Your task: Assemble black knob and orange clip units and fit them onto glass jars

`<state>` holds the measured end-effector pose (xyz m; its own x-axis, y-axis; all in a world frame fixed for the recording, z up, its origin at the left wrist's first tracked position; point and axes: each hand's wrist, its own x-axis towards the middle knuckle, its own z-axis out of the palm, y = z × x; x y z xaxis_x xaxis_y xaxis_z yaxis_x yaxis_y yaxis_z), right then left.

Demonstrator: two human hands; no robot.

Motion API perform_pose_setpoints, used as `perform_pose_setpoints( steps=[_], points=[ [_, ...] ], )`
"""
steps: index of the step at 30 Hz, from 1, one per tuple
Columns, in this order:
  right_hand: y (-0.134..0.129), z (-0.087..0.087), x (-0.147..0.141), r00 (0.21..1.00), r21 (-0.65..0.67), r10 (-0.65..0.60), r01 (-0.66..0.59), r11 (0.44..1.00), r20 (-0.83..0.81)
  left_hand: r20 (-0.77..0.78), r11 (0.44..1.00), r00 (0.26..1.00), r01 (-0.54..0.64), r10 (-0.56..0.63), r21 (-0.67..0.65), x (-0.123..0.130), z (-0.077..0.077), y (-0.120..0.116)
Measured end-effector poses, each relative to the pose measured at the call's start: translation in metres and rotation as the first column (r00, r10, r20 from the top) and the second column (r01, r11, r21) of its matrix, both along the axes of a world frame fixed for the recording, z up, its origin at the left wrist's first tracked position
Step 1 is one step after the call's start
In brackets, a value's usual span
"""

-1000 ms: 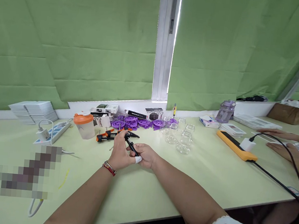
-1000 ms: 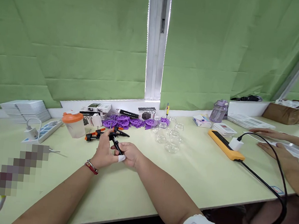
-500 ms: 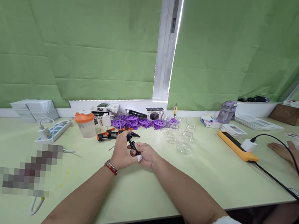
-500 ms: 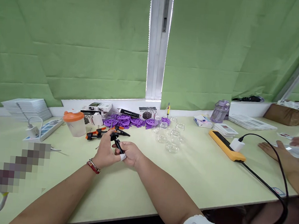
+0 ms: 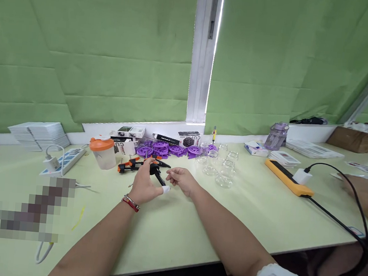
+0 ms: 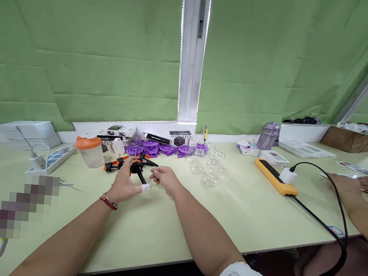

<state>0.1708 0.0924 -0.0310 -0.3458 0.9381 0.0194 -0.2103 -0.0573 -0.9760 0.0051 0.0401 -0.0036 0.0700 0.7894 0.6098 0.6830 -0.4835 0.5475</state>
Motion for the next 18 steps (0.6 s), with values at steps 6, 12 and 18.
perform_pose_setpoints(
  steps=[6, 12, 18],
  points=[
    [0.018, -0.021, 0.013, 0.838, 0.302, -0.247, 0.104, 0.948, 0.488, 0.307, 0.974, 0.951, 0.106, -0.04, -0.2, -0.012, 0.007, 0.004],
    [0.012, -0.024, -0.006, 0.657, 0.515, -0.331, -0.101, 0.851, 0.677, 0.658, 0.784, 0.751, 0.375, 0.055, -0.494, -0.013, 0.013, 0.002],
    [0.011, -0.019, -0.016, 0.54, 0.549, -0.39, -0.168, 0.819, 0.746, 0.693, 0.477, 0.711, 0.572, 0.119, -0.668, -0.02, 0.017, 0.0]
  ],
)
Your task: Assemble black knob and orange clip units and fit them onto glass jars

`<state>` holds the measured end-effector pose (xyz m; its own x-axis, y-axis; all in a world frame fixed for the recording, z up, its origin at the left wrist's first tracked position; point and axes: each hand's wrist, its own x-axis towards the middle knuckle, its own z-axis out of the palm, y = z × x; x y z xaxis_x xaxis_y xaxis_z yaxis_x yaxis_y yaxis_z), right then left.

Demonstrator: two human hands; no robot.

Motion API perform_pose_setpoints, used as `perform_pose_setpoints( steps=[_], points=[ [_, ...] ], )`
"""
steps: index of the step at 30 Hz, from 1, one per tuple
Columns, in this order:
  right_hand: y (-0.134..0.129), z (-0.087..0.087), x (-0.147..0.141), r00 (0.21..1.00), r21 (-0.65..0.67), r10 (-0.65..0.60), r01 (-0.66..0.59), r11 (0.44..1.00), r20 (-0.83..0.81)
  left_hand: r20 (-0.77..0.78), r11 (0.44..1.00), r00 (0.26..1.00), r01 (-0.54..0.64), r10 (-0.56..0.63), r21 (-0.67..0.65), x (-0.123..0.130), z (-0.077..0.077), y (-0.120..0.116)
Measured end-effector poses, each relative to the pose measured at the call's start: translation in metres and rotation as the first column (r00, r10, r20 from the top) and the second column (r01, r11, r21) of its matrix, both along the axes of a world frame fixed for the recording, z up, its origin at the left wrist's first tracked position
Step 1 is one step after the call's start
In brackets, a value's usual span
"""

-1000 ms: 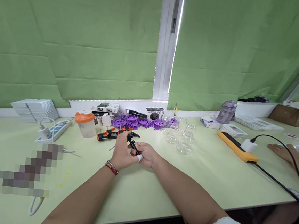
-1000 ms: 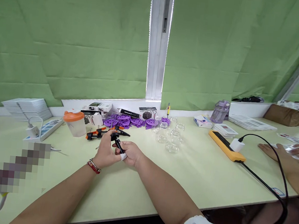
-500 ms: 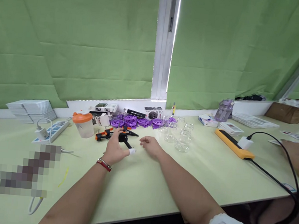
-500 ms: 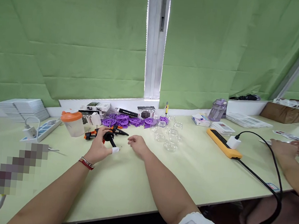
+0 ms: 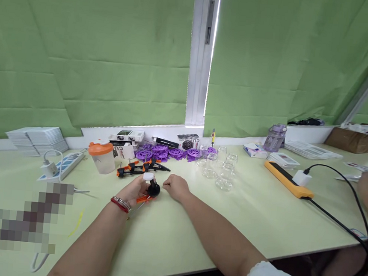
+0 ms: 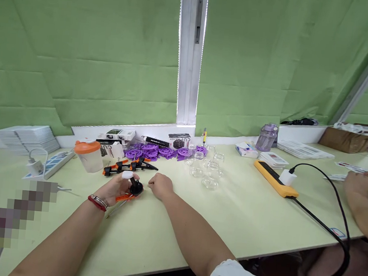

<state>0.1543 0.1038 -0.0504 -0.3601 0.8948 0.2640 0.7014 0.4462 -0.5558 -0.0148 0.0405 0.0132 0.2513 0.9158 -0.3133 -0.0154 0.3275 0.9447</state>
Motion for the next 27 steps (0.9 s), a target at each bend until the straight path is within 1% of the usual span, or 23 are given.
perform_pose_setpoints(
  steps=[2, 4, 6, 8, 9, 10, 11, 12, 13, 15, 17, 19, 21, 24, 27],
  points=[
    [0.001, 0.001, 0.001, 1.0, -0.017, -0.01, 0.009, 1.0, -0.022, 0.014, 0.992, 0.994, 0.105, -0.104, -0.076, -0.003, -0.001, 0.001],
    [0.002, 0.002, 0.002, 0.999, -0.072, -0.017, 0.013, 0.997, -0.051, 0.021, 0.981, 0.987, 0.161, -0.16, -0.112, -0.004, -0.002, 0.001],
    [0.001, 0.004, 0.004, 0.997, -0.127, -0.014, 0.004, 0.992, -0.076, 0.021, 0.977, 0.983, 0.184, -0.182, -0.11, -0.004, -0.003, 0.001],
    [0.0, 0.006, 0.007, 0.996, -0.147, 0.005, -0.018, 0.989, -0.09, 0.019, 0.976, 0.98, 0.197, -0.196, -0.095, -0.002, -0.003, 0.0],
    [0.0, 0.008, 0.009, 0.992, -0.163, 0.015, -0.036, 0.986, -0.125, 0.015, 0.976, 0.98, 0.2, -0.199, -0.089, -0.002, -0.002, -0.001],
    [-0.001, 0.01, 0.01, 0.981, -0.201, 0.025, -0.065, 0.977, -0.193, 0.009, 0.976, 0.98, 0.201, -0.201, -0.087, -0.001, -0.002, -0.001],
    [-0.002, 0.012, 0.012, 0.956, -0.256, 0.033, -0.111, 0.96, -0.293, 0.003, 0.976, 0.98, 0.199, -0.2, -0.086, 0.0, -0.001, -0.001],
    [-0.004, 0.015, 0.014, 0.911, -0.31, 0.033, -0.174, 0.935, -0.411, -0.003, 0.976, 0.98, 0.197, -0.199, -0.088, 0.0, -0.001, -0.002],
    [-0.005, 0.018, 0.015, 0.847, -0.349, 0.03, -0.25, 0.903, -0.531, -0.008, 0.976, 0.98, 0.198, -0.2, -0.091, 0.001, 0.0, -0.002],
    [-0.01, 0.025, 0.018, 0.716, -0.359, 0.037, -0.393, 0.846, -0.697, -0.01, 0.975, 0.979, 0.204, -0.205, -0.089, 0.001, 0.0, -0.001],
    [-0.014, 0.031, 0.019, 0.629, -0.32, 0.072, -0.487, 0.813, -0.774, -0.008, 0.973, 0.976, 0.215, -0.217, -0.086, 0.001, 0.0, 0.0],
    [-0.018, 0.035, 0.018, 0.585, -0.293, 0.108, -0.546, 0.785, -0.804, -0.006, 0.97, 0.973, 0.228, -0.229, -0.084, 0.0, 0.0, 0.001],
    [-0.021, 0.037, 0.016, 0.57, -0.274, 0.141, -0.58, 0.767, -0.809, -0.006, 0.965, 0.968, 0.25, -0.252, -0.082, 0.0, -0.001, 0.002],
    [-0.024, 0.038, 0.012, 0.582, -0.266, 0.177, -0.594, 0.759, -0.793, -0.011, 0.954, 0.957, 0.288, -0.29, -0.081, -0.001, -0.001, 0.004],
    [-0.025, 0.04, 0.01, 0.595, -0.267, 0.178, -0.582, 0.768, -0.784, -0.007, 0.955, 0.958, 0.284, -0.286, -0.084, -0.001, -0.002, 0.005]
  ],
)
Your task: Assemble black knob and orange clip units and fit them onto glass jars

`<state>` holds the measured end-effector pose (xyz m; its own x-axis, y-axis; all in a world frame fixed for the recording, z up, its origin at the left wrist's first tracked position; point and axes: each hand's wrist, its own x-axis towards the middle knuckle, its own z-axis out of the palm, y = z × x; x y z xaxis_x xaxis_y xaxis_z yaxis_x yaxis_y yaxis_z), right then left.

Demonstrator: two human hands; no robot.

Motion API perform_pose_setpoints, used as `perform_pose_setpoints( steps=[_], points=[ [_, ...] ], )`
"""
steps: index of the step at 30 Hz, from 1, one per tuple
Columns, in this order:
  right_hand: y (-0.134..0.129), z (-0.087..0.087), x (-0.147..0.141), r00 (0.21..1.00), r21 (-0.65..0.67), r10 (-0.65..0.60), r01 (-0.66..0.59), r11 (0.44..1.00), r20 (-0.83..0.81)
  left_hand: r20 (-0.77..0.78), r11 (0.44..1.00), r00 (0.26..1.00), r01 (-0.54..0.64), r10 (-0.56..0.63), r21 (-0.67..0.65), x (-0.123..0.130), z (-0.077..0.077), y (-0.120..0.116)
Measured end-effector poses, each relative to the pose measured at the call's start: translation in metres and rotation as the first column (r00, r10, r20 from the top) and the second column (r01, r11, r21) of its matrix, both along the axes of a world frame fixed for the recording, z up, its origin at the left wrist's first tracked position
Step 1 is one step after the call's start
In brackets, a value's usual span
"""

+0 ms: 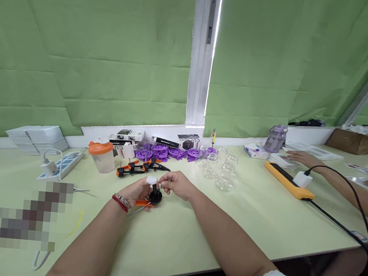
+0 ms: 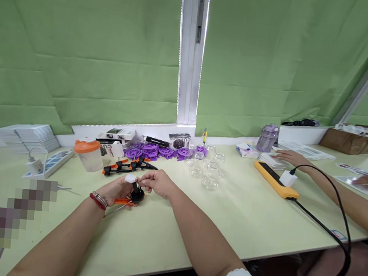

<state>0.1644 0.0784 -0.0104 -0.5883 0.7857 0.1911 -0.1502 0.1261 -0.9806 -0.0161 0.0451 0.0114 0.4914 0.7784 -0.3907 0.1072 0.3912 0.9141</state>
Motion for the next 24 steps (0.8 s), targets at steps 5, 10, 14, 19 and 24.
perform_pose_setpoints(
  steps=[5, 10, 14, 19, 24],
  points=[
    [0.001, -0.003, -0.003, 0.999, 0.087, -0.053, 0.052, 0.995, 0.011, 0.024, 1.0, 1.0, 0.004, -0.003, -0.008, -0.002, -0.005, 0.003],
    [0.002, -0.01, -0.01, 0.999, 0.11, -0.037, 0.04, 0.993, -0.021, 0.005, 1.0, 1.0, -0.01, 0.01, -0.007, -0.003, -0.009, 0.005],
    [0.003, -0.011, -0.011, 1.0, 0.146, -0.026, 0.027, 0.989, -0.012, 0.003, 1.0, 1.0, -0.007, 0.007, -0.002, -0.002, -0.007, 0.005],
    [0.003, -0.009, -0.01, 1.0, 0.113, 0.003, -0.002, 0.994, -0.01, -0.007, 1.0, 1.0, -0.012, 0.012, -0.021, -0.001, -0.006, 0.004],
    [0.005, -0.007, -0.009, 0.999, 0.07, 0.04, -0.04, 0.997, -0.002, -0.017, 1.0, 1.0, -0.016, 0.015, -0.015, -0.001, -0.007, 0.004]
  ],
)
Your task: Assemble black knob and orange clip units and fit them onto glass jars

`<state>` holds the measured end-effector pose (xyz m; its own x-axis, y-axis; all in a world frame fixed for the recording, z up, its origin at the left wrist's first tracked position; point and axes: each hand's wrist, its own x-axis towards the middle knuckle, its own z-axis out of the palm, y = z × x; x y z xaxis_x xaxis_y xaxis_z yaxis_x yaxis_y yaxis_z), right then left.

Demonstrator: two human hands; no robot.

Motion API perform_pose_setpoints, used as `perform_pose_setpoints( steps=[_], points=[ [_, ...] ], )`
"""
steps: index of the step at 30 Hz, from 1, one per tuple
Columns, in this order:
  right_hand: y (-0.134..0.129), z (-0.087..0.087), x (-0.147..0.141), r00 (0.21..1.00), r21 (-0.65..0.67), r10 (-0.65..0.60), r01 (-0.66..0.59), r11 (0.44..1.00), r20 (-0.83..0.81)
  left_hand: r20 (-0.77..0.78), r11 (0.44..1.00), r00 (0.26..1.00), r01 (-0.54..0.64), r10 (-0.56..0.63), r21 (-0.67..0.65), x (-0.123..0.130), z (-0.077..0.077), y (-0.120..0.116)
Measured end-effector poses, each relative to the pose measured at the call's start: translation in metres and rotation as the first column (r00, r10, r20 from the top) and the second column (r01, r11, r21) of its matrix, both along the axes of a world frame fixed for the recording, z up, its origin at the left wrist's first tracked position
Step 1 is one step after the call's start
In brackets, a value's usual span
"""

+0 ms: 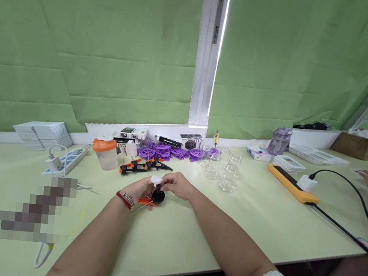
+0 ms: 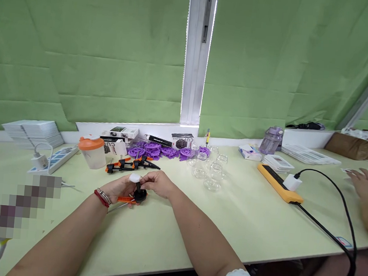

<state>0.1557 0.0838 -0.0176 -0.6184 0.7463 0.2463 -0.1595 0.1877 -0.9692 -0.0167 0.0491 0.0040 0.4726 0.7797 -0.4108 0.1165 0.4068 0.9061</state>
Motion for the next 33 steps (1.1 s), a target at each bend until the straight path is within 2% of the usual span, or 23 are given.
perform_pose_setpoints(
  steps=[15, 26, 33],
  points=[
    [0.001, -0.001, 0.0, 1.0, -0.023, 0.024, -0.024, 0.999, -0.011, -0.048, 0.999, 0.999, 0.02, -0.018, 0.045, 0.002, 0.002, 0.0],
    [0.003, -0.01, -0.002, 0.999, -0.049, -0.002, 0.0, 0.999, -0.04, -0.025, 1.0, 1.0, 0.019, -0.018, 0.021, -0.003, -0.006, 0.005],
    [0.001, -0.011, 0.0, 1.0, 0.002, 0.013, -0.013, 1.0, -0.019, 0.006, 0.999, 0.999, 0.039, -0.039, 0.004, -0.004, -0.004, 0.005]
  ],
)
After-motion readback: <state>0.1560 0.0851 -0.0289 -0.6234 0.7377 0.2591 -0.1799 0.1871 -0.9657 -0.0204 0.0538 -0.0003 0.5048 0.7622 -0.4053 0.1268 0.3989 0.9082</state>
